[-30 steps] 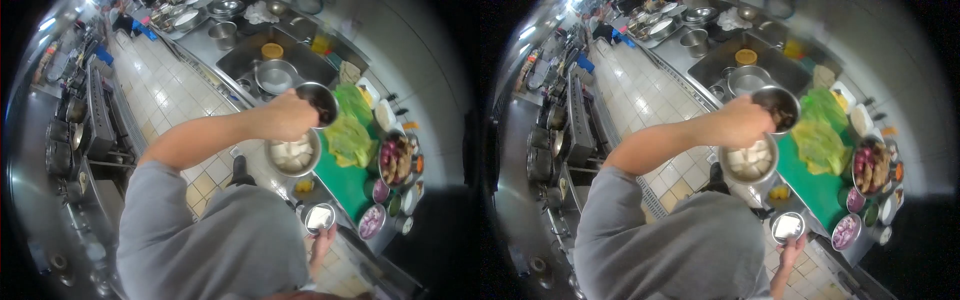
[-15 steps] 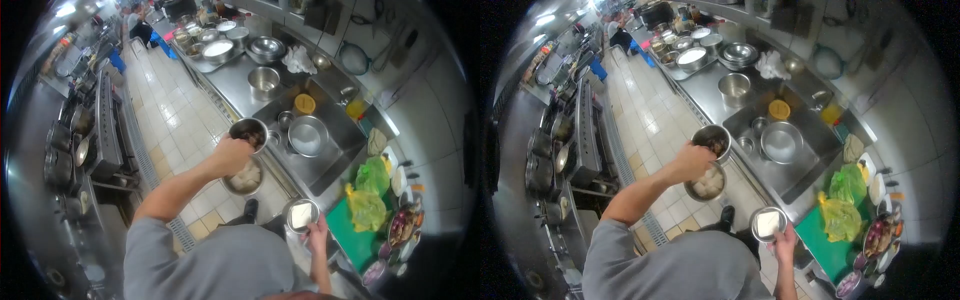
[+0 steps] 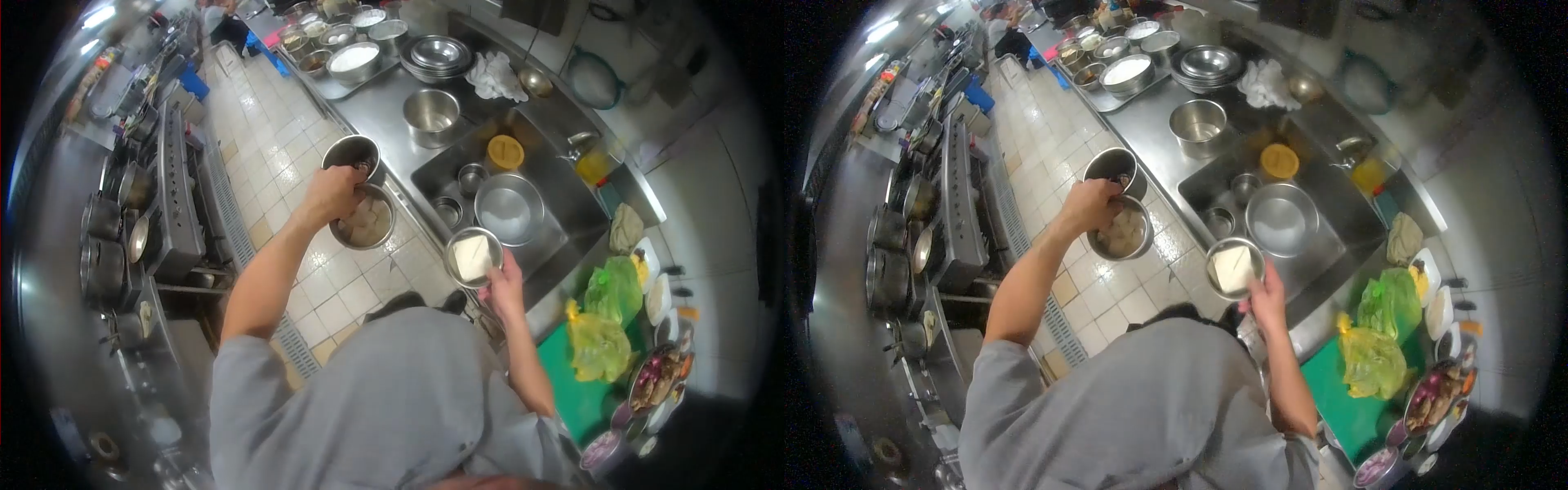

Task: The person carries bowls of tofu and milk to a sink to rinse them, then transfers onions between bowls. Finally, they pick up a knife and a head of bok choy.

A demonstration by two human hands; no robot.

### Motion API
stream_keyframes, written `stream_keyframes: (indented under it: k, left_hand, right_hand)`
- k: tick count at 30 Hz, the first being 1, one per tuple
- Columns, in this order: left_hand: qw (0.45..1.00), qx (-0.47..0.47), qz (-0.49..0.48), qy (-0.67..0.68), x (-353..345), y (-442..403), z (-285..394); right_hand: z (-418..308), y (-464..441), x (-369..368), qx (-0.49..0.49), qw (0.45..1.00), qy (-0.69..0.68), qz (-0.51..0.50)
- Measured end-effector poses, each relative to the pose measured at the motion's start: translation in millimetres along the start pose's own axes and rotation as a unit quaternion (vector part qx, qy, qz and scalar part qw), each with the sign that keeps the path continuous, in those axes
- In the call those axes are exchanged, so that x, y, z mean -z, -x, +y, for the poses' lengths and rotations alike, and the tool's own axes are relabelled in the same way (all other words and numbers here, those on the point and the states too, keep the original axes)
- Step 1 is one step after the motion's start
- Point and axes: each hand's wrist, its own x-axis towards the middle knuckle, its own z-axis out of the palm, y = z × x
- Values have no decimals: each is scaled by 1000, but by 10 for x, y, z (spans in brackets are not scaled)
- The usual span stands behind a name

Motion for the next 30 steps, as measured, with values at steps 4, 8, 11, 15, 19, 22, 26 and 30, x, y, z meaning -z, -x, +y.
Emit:
stream_keyframes:
  k: [4,8,11,15,19,22,26,30]
  left_hand:
    - [1000,18,11,-23,-88,-339,-145]
    - [999,10,22,-23,-311,-906,-527]
    - [1000,10,-7,-14,-423,-1334,-796]
    - [1000,14,-21,0,-477,-1988,-1138]
    - [999,-35,-9,-35,-585,-2653,-1551]
    - [997,-69,-20,-42,-716,-3121,-1792]
    - [991,-126,2,-47,-871,-3576,-1927]
    - [990,-122,-68,-5,-1041,-4057,-2029]
  right_hand:
    - [-183,-459,-210,-8,998,37,-41]
    - [-257,-881,-529,-6,1000,15,-19]
    - [-225,-1243,-779,-22,1000,11,-19]
    - [-206,-1691,-1190,-28,999,20,6]
    - [-126,-2115,-1662,-44,998,5,42]
    - [-155,-2343,-1984,-47,998,-15,42]
    - [-87,-2611,-2242,-52,996,-11,78]
    - [-2,-2849,-2376,-73,993,-21,92]
